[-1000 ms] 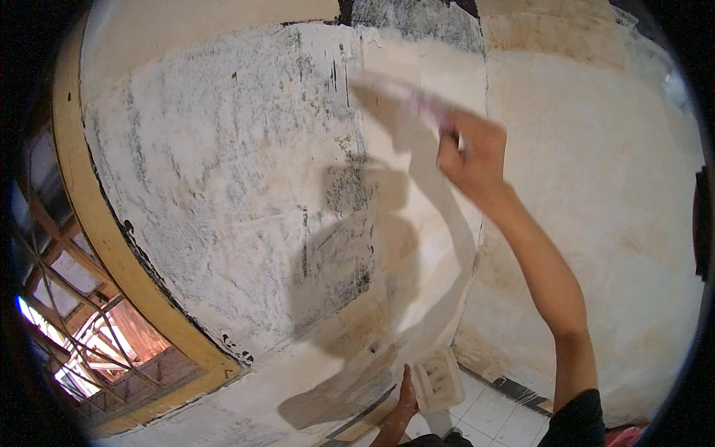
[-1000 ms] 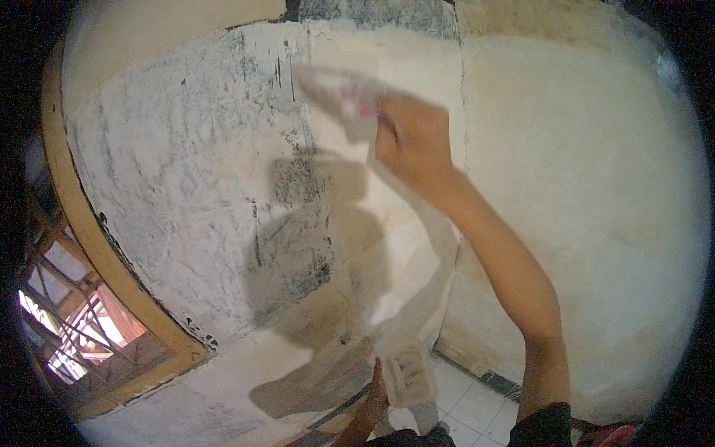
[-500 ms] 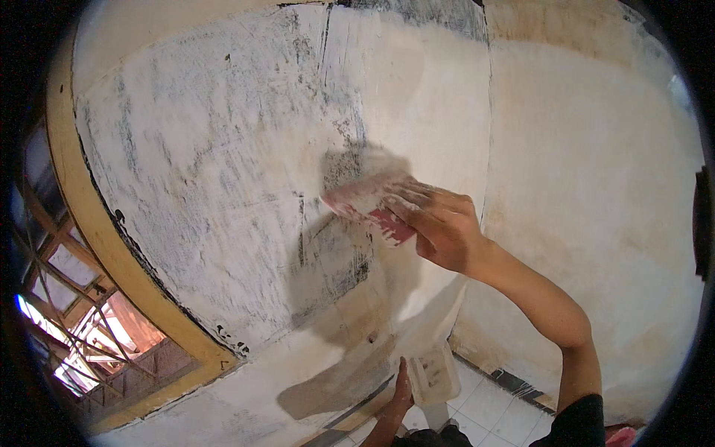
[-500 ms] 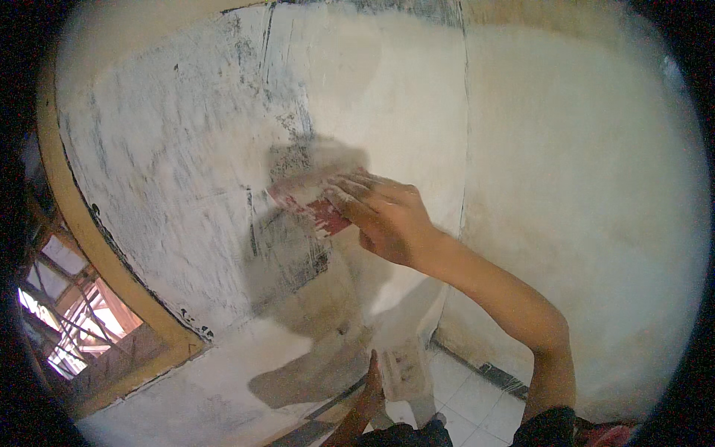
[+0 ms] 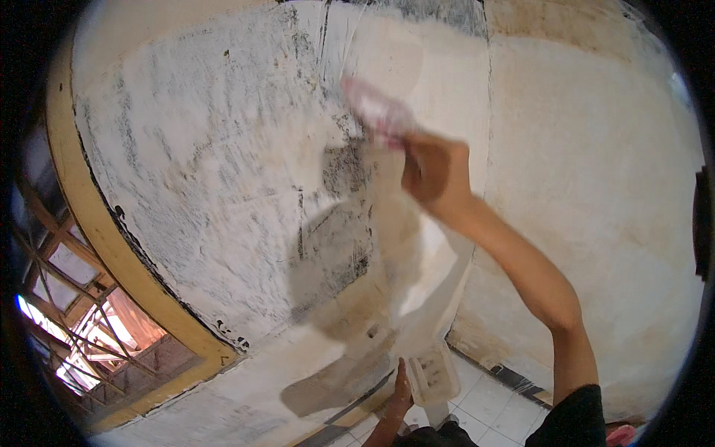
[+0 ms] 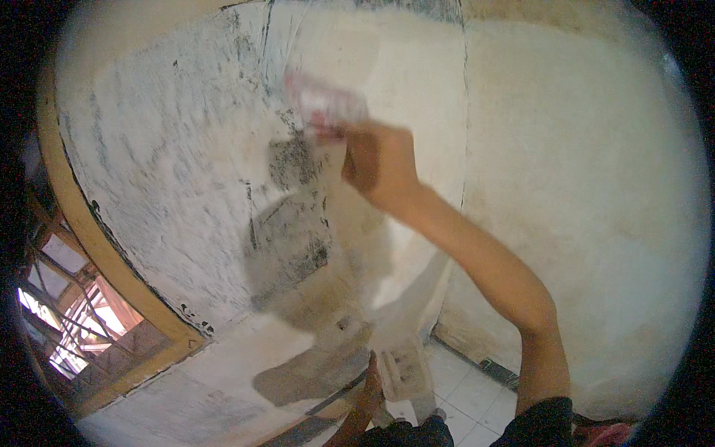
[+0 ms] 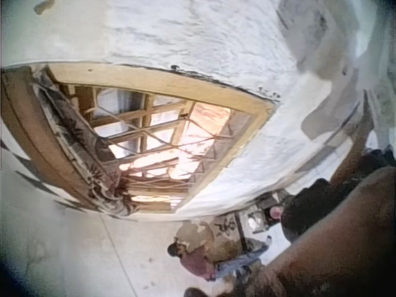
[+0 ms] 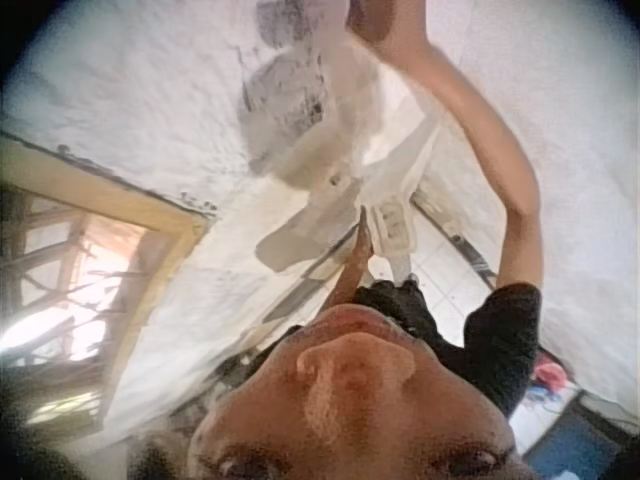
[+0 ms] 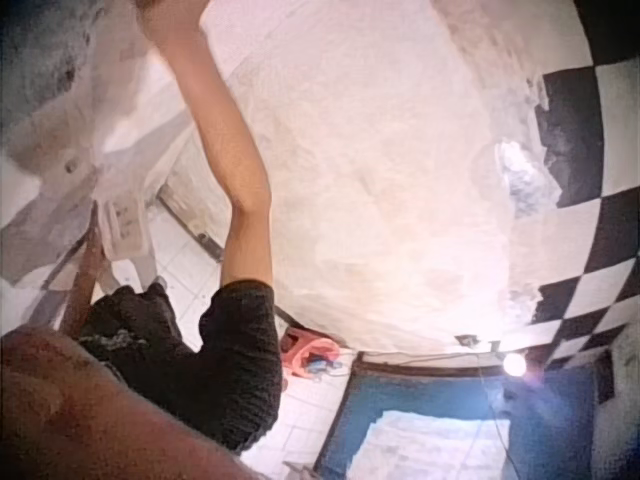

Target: The person applies filler to a wall using a putty knife, taking the material from a small plastic container and smoothing it over the surface.

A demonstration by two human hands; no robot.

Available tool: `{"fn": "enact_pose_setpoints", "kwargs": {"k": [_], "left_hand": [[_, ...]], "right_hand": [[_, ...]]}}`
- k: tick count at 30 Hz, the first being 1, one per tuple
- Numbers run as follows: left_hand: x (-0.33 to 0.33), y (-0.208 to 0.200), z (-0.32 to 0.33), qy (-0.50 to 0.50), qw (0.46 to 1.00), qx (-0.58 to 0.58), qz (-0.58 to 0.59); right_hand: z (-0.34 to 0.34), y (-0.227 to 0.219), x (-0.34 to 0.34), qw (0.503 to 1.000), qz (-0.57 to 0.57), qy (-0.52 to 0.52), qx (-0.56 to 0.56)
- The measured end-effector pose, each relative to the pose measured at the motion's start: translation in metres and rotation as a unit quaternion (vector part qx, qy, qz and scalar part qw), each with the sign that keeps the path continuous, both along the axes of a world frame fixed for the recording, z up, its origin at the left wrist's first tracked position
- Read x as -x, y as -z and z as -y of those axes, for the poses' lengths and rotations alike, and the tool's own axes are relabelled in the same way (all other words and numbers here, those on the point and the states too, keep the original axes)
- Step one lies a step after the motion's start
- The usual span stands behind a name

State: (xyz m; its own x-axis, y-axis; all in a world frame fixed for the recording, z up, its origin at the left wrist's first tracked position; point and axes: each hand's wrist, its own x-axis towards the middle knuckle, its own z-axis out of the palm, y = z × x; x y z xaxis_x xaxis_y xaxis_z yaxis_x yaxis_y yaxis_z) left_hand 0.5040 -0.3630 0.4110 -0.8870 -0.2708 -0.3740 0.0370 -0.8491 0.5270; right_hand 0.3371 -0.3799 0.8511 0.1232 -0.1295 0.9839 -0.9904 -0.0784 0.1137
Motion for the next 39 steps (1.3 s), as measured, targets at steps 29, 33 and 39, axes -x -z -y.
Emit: {"fn": "enact_pose_setpoints", "kwargs": {"k": [29,33,39], "left_hand": [[-0.01,-0.01,0.006,-0.002,1.0,0.005,-0.007],[-0.007,-0.009,0.004,0.003,1.0,0.0,-0.005],[-0.013,-0.018,0.009,-0.016,1.0,0.001,-0.005]], "right_hand": [[0.004,-0.104,0.009,0.979,-0.125,0.002,0.161],[0.017,-0.109,0.005,0.982,-0.12,0.068,0.125],[0.002,0.037,-0.01,0.992,-0.116,-0.004,-0.053]]}}
